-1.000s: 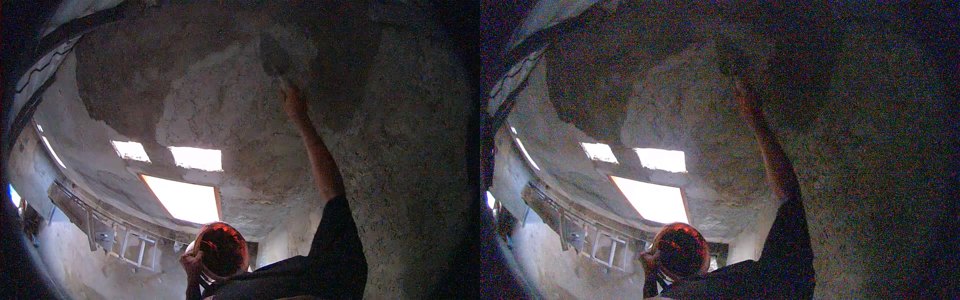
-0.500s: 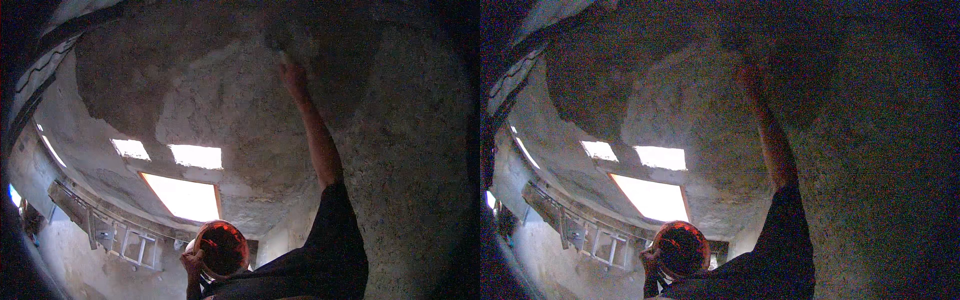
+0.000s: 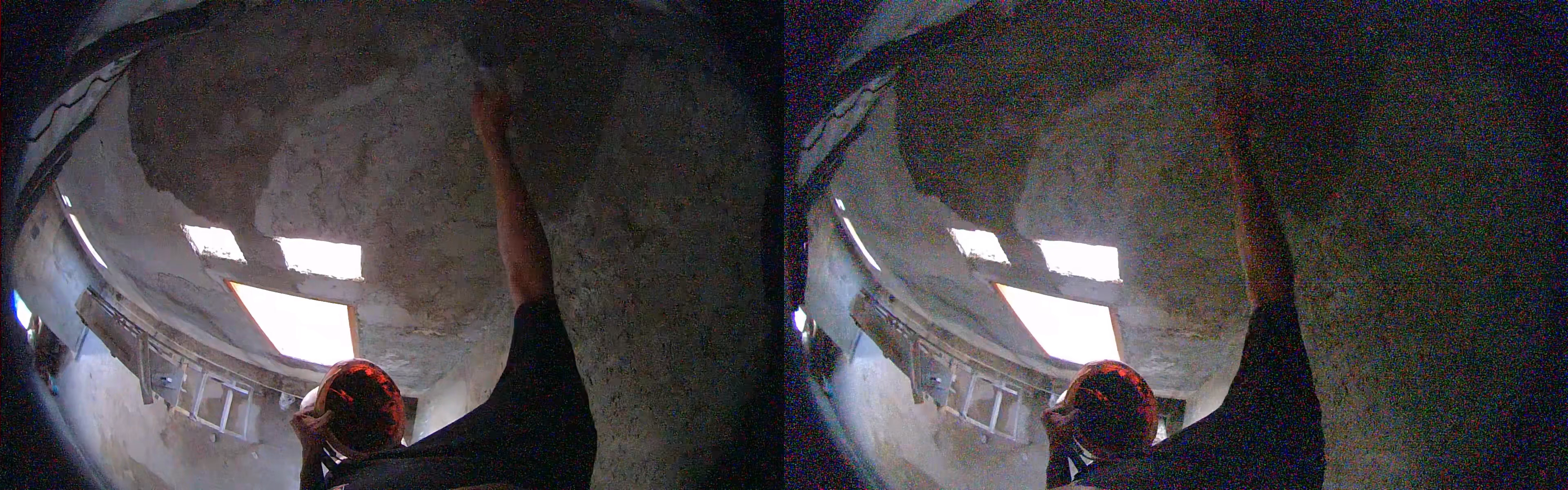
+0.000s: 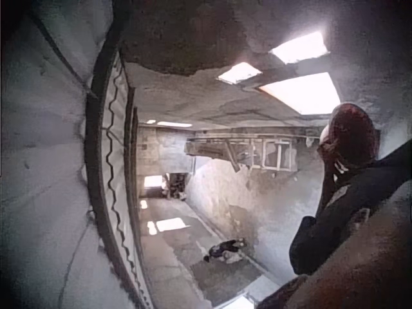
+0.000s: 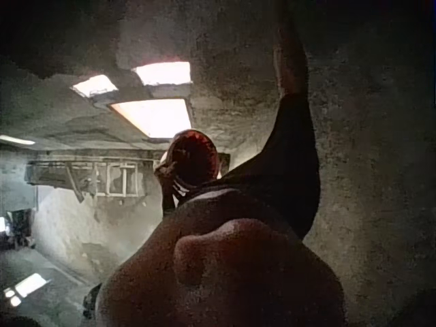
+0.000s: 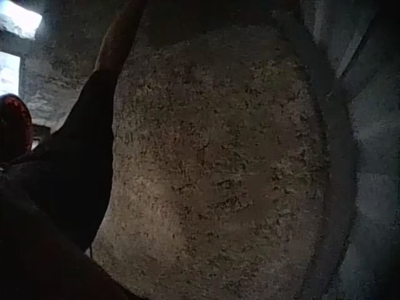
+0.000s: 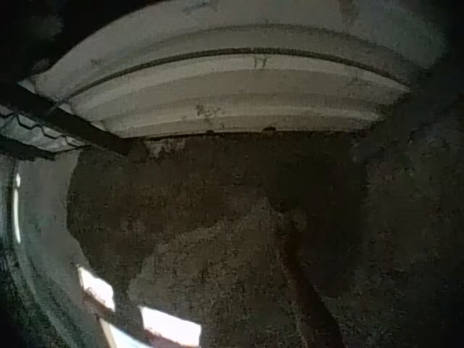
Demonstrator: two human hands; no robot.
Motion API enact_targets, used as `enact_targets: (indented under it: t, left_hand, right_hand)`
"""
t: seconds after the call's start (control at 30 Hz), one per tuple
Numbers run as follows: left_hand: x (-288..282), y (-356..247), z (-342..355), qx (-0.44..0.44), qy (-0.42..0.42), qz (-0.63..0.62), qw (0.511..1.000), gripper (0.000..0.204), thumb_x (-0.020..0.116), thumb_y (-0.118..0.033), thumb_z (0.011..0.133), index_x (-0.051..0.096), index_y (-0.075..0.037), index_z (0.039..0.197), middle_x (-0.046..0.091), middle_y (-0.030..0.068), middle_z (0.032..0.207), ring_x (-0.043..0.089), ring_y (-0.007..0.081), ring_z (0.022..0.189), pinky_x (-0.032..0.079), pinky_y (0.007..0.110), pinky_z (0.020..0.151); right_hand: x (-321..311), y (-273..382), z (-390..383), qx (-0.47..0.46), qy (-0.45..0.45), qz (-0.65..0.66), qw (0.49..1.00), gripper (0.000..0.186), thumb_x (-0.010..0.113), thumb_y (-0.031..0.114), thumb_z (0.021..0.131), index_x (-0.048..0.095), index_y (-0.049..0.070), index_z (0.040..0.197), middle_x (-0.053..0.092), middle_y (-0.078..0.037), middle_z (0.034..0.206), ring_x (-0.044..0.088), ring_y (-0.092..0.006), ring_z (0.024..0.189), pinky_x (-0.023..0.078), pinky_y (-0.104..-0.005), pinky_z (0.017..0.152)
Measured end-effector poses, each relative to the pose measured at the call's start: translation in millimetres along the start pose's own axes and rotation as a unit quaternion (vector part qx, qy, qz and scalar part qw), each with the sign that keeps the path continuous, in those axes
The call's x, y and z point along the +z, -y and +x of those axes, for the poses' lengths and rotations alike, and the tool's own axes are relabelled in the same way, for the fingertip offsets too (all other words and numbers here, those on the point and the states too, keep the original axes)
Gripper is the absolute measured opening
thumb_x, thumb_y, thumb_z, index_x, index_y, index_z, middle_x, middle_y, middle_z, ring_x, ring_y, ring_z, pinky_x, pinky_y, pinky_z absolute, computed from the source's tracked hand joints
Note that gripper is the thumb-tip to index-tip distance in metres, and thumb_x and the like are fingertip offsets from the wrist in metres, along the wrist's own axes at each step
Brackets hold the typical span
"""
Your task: The person repeatedly scoops plaster from a bowl with a trowel and applies it onto the wall.
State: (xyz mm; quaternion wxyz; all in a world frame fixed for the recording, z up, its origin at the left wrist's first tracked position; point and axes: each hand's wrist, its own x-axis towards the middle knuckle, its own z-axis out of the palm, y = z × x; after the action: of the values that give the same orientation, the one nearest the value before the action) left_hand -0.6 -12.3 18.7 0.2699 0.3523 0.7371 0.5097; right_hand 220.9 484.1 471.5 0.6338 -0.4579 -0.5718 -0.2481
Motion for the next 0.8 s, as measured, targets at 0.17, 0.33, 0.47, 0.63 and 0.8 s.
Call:
enact_targets:
  t: [0.17,0.33,0.47,0.63,0.8]
  left_hand:
    - [-5,-52,-6,-0.059,0.014,-0.07,0.996,0.027,0.072,-0.02,0.058,0.064,0.003,0.068,0.055,0.0022,0.053,0.046,0.008,0.044,0.038,0.026,0.043]
    - [1,-25,-3,0.018,-0.022,-0.05,0.998,0.024,0.07,-0.021,0.06,0.064,0.001,0.068,0.052,-0.0009,0.05,0.044,0.007,0.043,0.036,0.026,0.041]
    - [-8,-42,-7,-0.024,0.006,0.016,1.0,0.023,0.07,-0.021,0.061,0.064,0.001,0.068,0.052,-0.0016,0.049,0.045,0.0067,0.043,0.037,0.027,0.041]
    - [-5,-27,-7,-0.023,0.004,-0.01,1.0,0.025,0.069,-0.024,0.061,0.065,0.0,0.069,0.053,-0.001,0.05,0.046,0.0064,0.044,0.038,0.027,0.043]
    - [-2,-36,-3,0.022,0.003,-0.07,0.997,0.026,0.068,-0.025,0.061,0.066,-0.001,0.071,0.055,-0.0002,0.052,0.046,0.0058,0.045,0.039,0.027,0.045]
  right_hand:
    - [3,46,-36,-0.132,0.209,0.018,0.969,0.048,0.054,0.031,0.083,0.045,0.0,0.118,0.056,-0.024,0.101,0.057,-0.0335,0.089,0.046,-0.0421,0.078]
    - [-23,68,-48,-0.212,0.255,0.169,0.928,0.049,0.055,0.032,0.083,0.046,-0.002,0.117,0.059,-0.024,0.092,0.058,-0.0327,0.086,0.046,-0.0416,0.077]
    - [-25,34,-12,-0.051,0.238,0.131,0.961,0.051,0.053,0.033,0.084,0.044,-0.002,0.119,0.058,-0.023,0.093,0.057,-0.0347,0.085,0.045,-0.0437,0.078]
    - [4,13,23,-0.022,0.109,0.124,0.986,0.052,0.051,0.032,0.085,0.039,-0.003,0.122,0.055,-0.023,0.105,0.056,-0.0359,0.094,0.044,-0.0426,0.081]
    - [6,49,-18,-0.184,0.165,0.07,0.967,0.051,0.051,0.033,0.085,0.042,-0.003,0.12,0.057,-0.023,0.1,0.056,-0.0348,0.093,0.044,-0.0407,0.081]
